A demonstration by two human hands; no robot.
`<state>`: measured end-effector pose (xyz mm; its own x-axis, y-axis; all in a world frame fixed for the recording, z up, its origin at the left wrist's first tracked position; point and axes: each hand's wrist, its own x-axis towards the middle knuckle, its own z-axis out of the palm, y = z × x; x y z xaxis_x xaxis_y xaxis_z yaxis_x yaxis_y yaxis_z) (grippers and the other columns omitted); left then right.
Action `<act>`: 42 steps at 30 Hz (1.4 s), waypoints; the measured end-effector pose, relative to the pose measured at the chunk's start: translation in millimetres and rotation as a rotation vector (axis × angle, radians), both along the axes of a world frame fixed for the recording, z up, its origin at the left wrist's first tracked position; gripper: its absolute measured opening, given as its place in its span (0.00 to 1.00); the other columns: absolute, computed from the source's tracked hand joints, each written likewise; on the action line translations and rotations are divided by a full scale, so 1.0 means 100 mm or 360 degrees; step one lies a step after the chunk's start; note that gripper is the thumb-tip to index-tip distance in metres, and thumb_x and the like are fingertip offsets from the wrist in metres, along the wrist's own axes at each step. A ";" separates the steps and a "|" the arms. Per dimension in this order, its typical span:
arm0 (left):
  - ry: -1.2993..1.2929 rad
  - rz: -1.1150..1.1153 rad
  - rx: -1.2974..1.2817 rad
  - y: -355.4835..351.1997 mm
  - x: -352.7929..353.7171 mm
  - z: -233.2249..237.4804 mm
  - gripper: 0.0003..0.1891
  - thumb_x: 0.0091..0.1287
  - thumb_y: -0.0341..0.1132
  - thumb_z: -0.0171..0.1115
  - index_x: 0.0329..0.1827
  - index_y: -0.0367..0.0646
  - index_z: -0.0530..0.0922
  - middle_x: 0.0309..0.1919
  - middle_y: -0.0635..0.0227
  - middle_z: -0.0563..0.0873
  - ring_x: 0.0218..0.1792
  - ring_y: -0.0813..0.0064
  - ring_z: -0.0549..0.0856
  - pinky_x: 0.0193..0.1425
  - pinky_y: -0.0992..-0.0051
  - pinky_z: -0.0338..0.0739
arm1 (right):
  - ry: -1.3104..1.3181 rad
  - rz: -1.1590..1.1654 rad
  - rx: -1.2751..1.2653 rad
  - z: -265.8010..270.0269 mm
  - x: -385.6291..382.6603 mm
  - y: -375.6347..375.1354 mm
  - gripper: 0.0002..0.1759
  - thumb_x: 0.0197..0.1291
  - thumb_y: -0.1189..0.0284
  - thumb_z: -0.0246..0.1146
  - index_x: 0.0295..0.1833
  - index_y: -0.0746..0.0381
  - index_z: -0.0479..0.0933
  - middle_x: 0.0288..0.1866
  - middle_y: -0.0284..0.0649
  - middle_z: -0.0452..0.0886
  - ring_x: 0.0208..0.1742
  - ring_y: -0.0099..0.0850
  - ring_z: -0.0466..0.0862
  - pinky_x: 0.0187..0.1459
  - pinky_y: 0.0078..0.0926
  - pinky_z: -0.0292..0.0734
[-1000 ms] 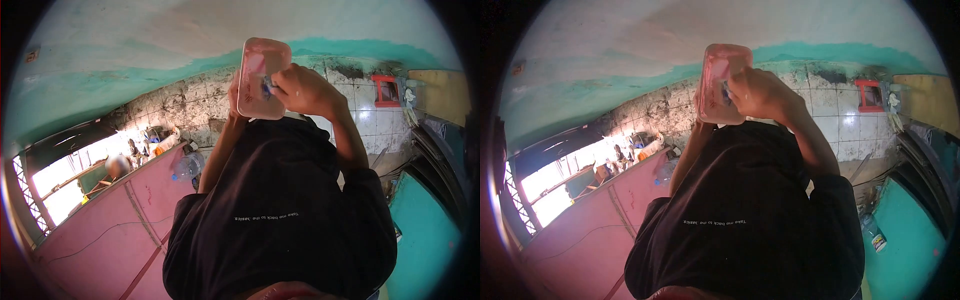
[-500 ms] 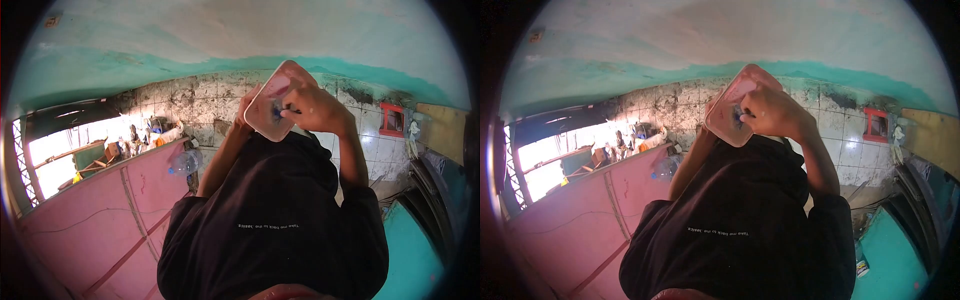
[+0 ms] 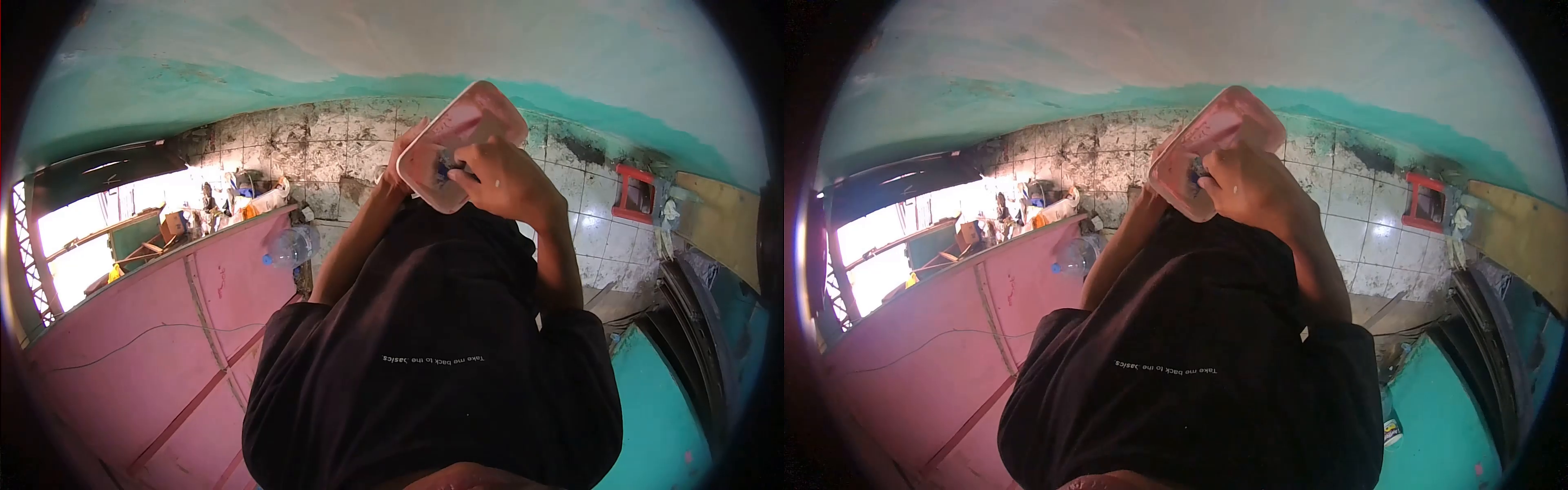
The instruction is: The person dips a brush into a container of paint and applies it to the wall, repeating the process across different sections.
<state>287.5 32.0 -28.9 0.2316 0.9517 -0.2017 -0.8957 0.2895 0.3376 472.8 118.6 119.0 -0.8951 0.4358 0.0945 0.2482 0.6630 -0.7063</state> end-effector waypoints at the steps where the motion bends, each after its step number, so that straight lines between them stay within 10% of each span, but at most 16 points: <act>1: 0.0112 0.0107 -0.0164 0.00 0.05 0.16 0.31 0.79 0.52 0.45 0.71 0.33 0.71 0.59 0.52 0.83 0.56 0.58 0.85 0.64 0.57 0.80 | -0.0161 -0.0032 -0.0026 0.07 0.03 0.02 0.10 0.60 0.70 0.69 0.39 0.65 0.79 0.28 0.50 0.80 0.34 0.49 0.83 0.36 0.42 0.77; 6: -0.0188 0.0264 0.0011 0.00 0.03 -0.46 0.31 0.73 0.50 0.51 0.69 0.33 0.72 0.57 0.50 0.84 0.53 0.56 0.86 0.61 0.57 0.81 | -0.0127 -0.0195 0.0113 0.31 0.23 -0.04 0.11 0.59 0.72 0.69 0.42 0.67 0.78 0.26 0.53 0.81 0.30 0.53 0.83 0.35 0.43 0.77; 16: -0.0301 0.0621 0.0259 0.11 0.12 0.39 0.40 0.75 0.68 0.41 0.76 0.43 0.64 0.63 0.54 0.78 0.59 0.55 0.82 0.63 0.51 0.79 | -0.0185 -0.0089 0.0015 0.52 0.36 0.02 0.14 0.57 0.72 0.70 0.46 0.67 0.81 0.31 0.53 0.84 0.33 0.53 0.84 0.41 0.43 0.79; 22: 0.0191 0.0737 -0.0022 0.07 0.13 0.36 0.39 0.76 0.66 0.40 0.77 0.43 0.62 0.65 0.54 0.77 0.62 0.56 0.80 0.64 0.52 0.79 | -0.0381 0.0049 0.0088 0.37 0.18 0.01 0.07 0.56 0.73 0.68 0.38 0.66 0.82 0.31 0.51 0.84 0.40 0.51 0.85 0.47 0.47 0.80; 24: 0.1467 0.0793 0.0046 0.01 0.06 -0.01 0.40 0.77 0.66 0.39 0.75 0.38 0.63 0.65 0.51 0.76 0.62 0.56 0.81 0.67 0.55 0.77 | -0.0324 0.0103 0.0128 0.32 0.06 -0.01 0.07 0.56 0.73 0.67 0.34 0.66 0.82 0.31 0.51 0.84 0.40 0.51 0.85 0.47 0.48 0.80; 25: 0.0271 0.0753 -0.0118 0.01 0.17 0.38 0.41 0.76 0.67 0.39 0.75 0.38 0.63 0.65 0.51 0.77 0.61 0.56 0.81 0.66 0.55 0.78 | -0.0486 0.0113 0.0089 0.36 -0.01 -0.02 0.07 0.56 0.73 0.67 0.34 0.66 0.81 0.32 0.51 0.85 0.39 0.52 0.85 0.46 0.48 0.80; 36: -0.0180 0.0741 0.0058 -0.23 -0.04 0.33 0.39 0.77 0.65 0.40 0.77 0.42 0.62 0.66 0.52 0.77 0.63 0.52 0.80 0.68 0.50 0.76 | -0.0028 0.0071 -0.0203 0.14 0.04 0.27 0.13 0.61 0.72 0.69 0.48 0.66 0.79 0.36 0.52 0.85 0.34 0.50 0.86 0.37 0.40 0.79; 42: -0.0008 0.0872 -0.0101 -0.29 -0.37 0.23 0.36 0.79 0.61 0.41 0.77 0.42 0.63 0.68 0.56 0.76 0.64 0.54 0.80 0.69 0.51 0.74 | 0.0209 -0.0017 -0.0765 -0.15 -0.08 0.16 0.16 0.65 0.73 0.69 0.53 0.68 0.76 0.32 0.35 0.82 0.28 0.21 0.78 0.29 0.21 0.72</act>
<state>250.7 2.7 -6.3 -0.2935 0.9191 -0.2629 -0.9225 -0.2001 0.3302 465.0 134.5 104.3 -0.8844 0.4666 -0.0075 0.1414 0.2527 -0.9571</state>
